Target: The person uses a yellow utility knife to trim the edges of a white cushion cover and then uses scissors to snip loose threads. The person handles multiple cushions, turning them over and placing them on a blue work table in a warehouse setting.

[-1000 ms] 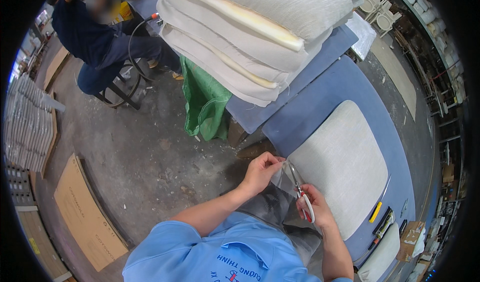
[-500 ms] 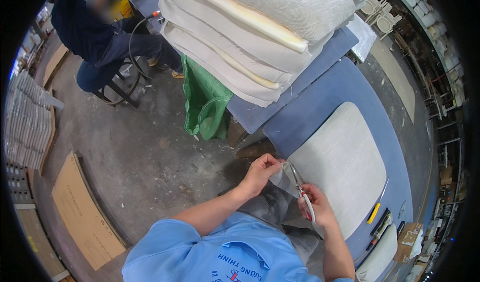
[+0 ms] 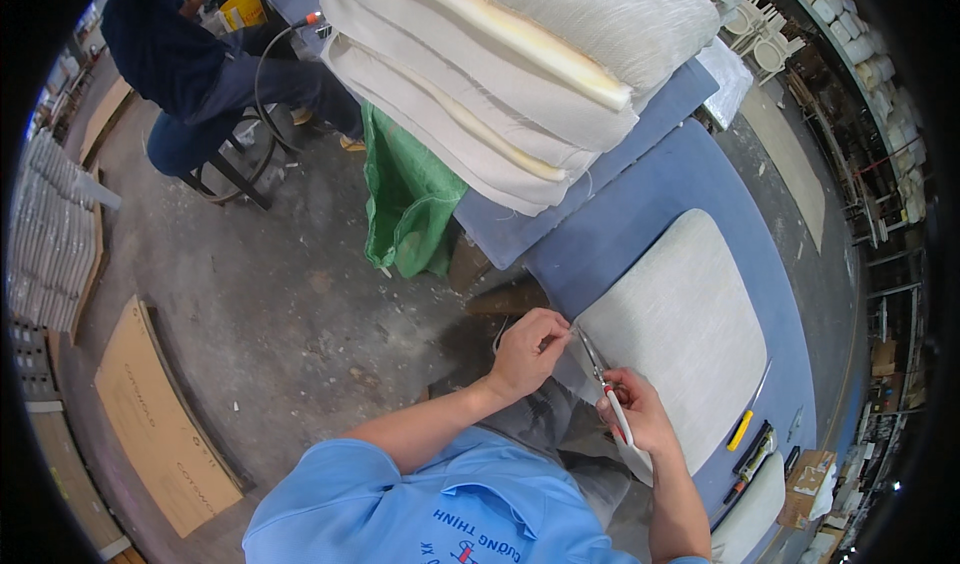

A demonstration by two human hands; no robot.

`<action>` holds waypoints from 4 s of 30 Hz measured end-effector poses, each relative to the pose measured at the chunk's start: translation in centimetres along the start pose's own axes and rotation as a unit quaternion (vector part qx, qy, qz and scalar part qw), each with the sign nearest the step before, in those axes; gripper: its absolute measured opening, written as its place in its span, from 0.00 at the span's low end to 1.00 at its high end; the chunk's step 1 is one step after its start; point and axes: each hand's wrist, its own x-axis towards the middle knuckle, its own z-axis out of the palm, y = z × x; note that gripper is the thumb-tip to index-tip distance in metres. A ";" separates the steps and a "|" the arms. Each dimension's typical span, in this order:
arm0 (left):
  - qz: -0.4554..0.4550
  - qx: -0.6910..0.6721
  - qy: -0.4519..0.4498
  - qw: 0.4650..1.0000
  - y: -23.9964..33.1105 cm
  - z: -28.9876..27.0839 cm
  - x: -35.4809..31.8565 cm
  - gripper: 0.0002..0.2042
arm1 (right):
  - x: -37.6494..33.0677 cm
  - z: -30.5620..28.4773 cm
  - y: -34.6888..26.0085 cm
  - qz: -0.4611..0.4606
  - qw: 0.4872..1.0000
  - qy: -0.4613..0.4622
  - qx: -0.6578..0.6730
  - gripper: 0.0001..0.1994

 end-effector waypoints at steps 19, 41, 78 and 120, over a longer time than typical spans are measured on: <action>-0.086 -0.118 0.001 0.989 -0.6 0.3 -0.1 0.02 | 0.4 -0.4 0.8 -0.013 1.000 0.002 -0.023 0.16; -0.058 -0.074 -0.023 0.995 -1.4 -0.7 0.3 0.02 | 0.0 0.8 0.5 -0.011 0.986 0.014 -0.165 0.29; 0.136 0.174 -0.090 0.971 7.4 5.4 4.6 0.10 | -36.5 -20.8 43.1 -0.002 0.249 0.820 0.515 0.42; -0.243 -0.122 -0.226 0.935 9.3 2.3 6.6 0.24 | -16.7 -2.6 15.1 -0.271 0.744 0.487 -0.369 0.20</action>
